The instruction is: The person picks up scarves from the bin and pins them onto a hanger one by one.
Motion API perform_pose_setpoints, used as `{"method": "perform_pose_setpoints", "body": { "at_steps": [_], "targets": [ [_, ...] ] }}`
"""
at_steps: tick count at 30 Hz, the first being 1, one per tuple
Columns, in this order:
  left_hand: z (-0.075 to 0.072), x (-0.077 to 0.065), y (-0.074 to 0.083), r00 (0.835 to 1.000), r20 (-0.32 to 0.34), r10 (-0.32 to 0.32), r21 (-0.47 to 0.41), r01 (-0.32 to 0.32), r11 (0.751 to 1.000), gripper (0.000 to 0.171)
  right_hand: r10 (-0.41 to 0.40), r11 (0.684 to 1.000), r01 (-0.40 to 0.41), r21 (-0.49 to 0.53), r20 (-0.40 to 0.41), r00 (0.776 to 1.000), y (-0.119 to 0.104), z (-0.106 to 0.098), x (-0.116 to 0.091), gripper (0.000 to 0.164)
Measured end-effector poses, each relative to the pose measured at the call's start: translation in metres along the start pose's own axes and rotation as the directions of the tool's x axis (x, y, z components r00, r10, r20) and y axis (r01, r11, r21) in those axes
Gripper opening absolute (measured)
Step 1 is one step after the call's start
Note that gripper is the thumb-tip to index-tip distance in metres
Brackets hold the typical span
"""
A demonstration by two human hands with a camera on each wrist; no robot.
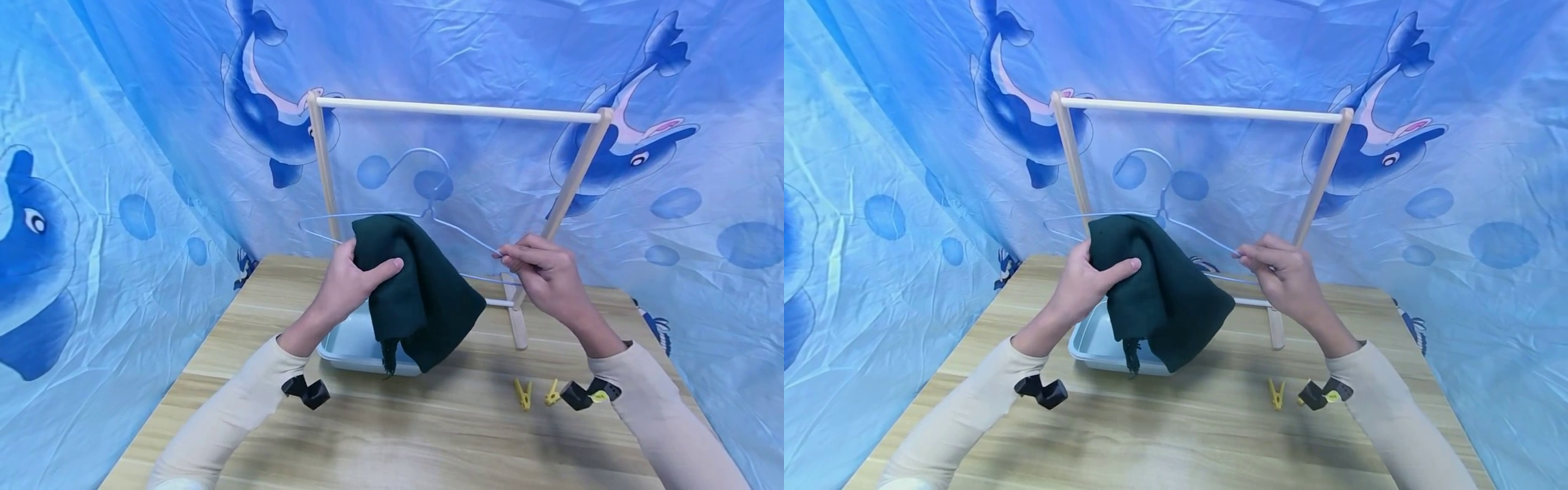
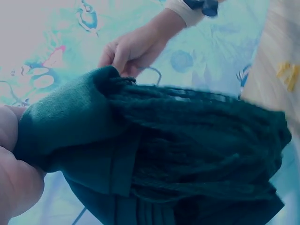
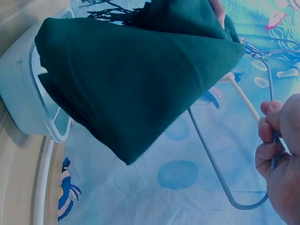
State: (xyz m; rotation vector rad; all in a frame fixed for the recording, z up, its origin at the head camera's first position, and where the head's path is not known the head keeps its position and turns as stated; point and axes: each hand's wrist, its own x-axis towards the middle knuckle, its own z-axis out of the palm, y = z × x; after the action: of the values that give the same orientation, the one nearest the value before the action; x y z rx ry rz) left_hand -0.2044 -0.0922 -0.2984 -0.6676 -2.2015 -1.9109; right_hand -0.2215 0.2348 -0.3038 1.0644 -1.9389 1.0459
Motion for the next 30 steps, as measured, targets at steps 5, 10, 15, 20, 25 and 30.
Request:
{"method": "perform_pose_setpoints", "body": {
  "at_steps": [5, 10, 15, 20, 25, 30],
  "targets": [
    [-0.001, -0.002, 0.000, 0.999, -0.021, 0.048, -0.006, -0.048, 0.999, 0.026, 0.006, 1.000, -0.006, 0.005, -0.002, 1.000, -0.001, 0.000, -0.001, 0.029],
    [-0.001, -0.004, -0.003, 0.995, -0.017, 0.097, -0.042, -0.097, 0.994, 0.021, 0.025, 0.999, -0.025, -0.019, -0.012, 1.000, -0.002, 0.000, -0.002, 0.028],
    [0.001, -0.006, -0.003, 0.993, -0.014, 0.114, -0.105, -0.115, 0.988, 0.020, 0.043, 0.998, -0.045, -0.052, -0.035, 0.998, -0.003, 0.002, -0.005, 0.026],
    [0.001, -0.008, 0.000, 0.987, -0.009, 0.161, -0.141, -0.161, 0.977, 0.019, 0.055, 0.996, -0.057, -0.067, -0.039, 0.998, -0.002, 0.004, -0.007, 0.025],
    [0.000, -0.009, 0.005, 0.973, -0.025, 0.228, -0.142, -0.230, 0.963, 0.018, 0.086, 0.993, -0.088, -0.084, -0.023, 0.996, -0.003, 0.006, -0.009, 0.022],
    [-0.002, -0.010, 0.007, 0.954, -0.038, 0.297, -0.165, -0.299, 0.940, 0.016, 0.110, 0.989, -0.110, -0.102, -0.005, 0.994, -0.003, 0.008, -0.011, 0.021]
  ]
}}
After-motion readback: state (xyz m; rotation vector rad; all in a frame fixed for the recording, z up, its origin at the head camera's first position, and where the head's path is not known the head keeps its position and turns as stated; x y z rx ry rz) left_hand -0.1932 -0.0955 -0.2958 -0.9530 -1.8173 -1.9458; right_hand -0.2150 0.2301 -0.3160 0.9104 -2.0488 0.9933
